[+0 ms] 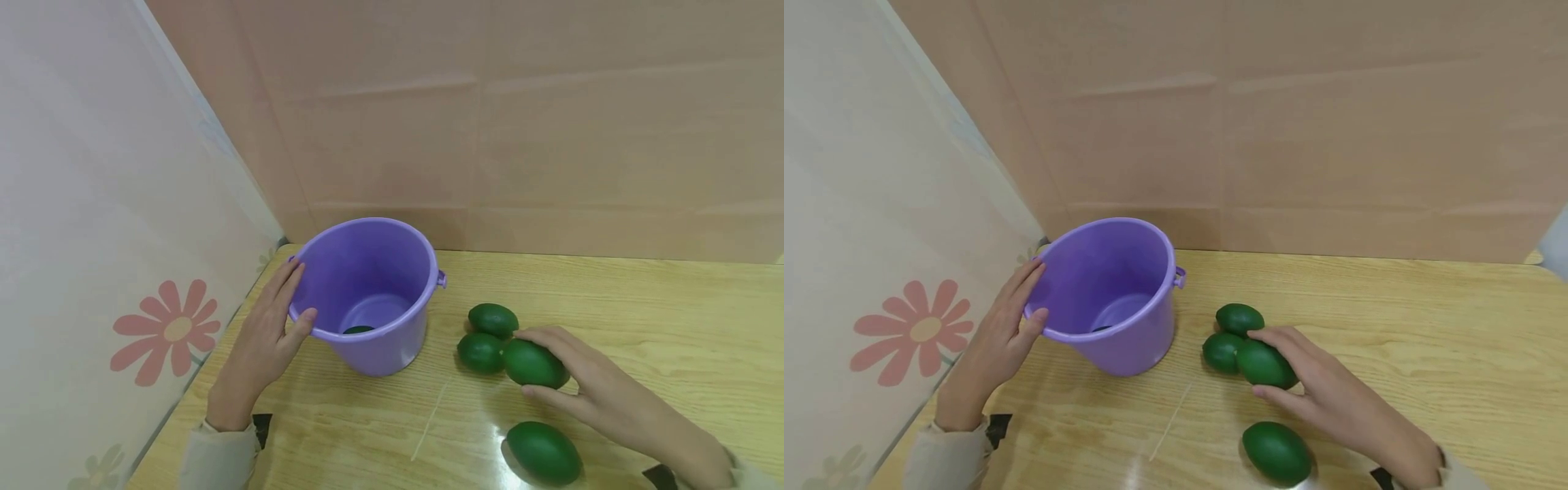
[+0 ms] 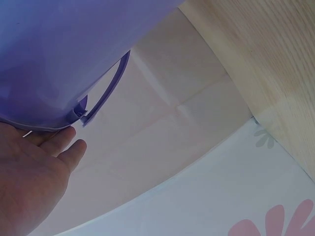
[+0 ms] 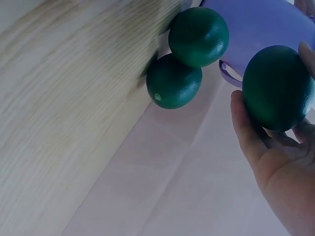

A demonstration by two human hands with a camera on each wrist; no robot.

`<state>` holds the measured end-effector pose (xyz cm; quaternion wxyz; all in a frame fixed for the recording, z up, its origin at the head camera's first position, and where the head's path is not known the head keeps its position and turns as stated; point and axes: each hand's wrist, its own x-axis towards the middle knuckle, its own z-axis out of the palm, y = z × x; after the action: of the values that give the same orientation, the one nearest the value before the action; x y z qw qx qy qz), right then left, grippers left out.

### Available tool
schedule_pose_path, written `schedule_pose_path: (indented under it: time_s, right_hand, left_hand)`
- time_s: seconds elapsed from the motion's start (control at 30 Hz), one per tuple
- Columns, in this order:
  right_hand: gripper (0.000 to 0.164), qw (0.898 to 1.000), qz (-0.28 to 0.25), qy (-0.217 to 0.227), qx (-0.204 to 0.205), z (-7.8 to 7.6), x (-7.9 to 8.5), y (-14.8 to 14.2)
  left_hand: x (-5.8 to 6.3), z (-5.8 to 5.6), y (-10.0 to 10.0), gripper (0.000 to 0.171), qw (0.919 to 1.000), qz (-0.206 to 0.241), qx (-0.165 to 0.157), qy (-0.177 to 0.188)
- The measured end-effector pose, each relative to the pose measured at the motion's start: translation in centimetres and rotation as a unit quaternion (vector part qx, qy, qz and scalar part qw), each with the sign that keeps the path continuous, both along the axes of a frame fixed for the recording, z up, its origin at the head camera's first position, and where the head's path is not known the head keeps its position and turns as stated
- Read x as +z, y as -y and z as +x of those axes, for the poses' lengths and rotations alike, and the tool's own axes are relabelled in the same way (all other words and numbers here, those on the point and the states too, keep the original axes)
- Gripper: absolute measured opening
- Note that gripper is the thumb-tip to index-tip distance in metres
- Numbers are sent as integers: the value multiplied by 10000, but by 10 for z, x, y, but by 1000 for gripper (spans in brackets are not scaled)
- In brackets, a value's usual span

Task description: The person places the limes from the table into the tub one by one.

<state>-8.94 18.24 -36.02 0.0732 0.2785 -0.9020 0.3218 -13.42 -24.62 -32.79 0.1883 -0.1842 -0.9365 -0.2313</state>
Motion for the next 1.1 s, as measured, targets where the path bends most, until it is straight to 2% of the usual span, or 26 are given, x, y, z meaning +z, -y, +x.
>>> schedule_pose_path:
  time_s: [0.57,0.87,1.1]
  right_hand:
    - [66,9994,172,-273,96,-5,18,17]
    - [68,9968,177,-736,249,-13,29,24]
    - [64,9968,45,-689,400,-18,38,30]
  left_hand:
    - [1,-1,1,64,10000,10,-9,59]
    - [1,-1,1,64,10000,-9,8,42]
    - [1,-1,1,64,10000,-17,-7,42]
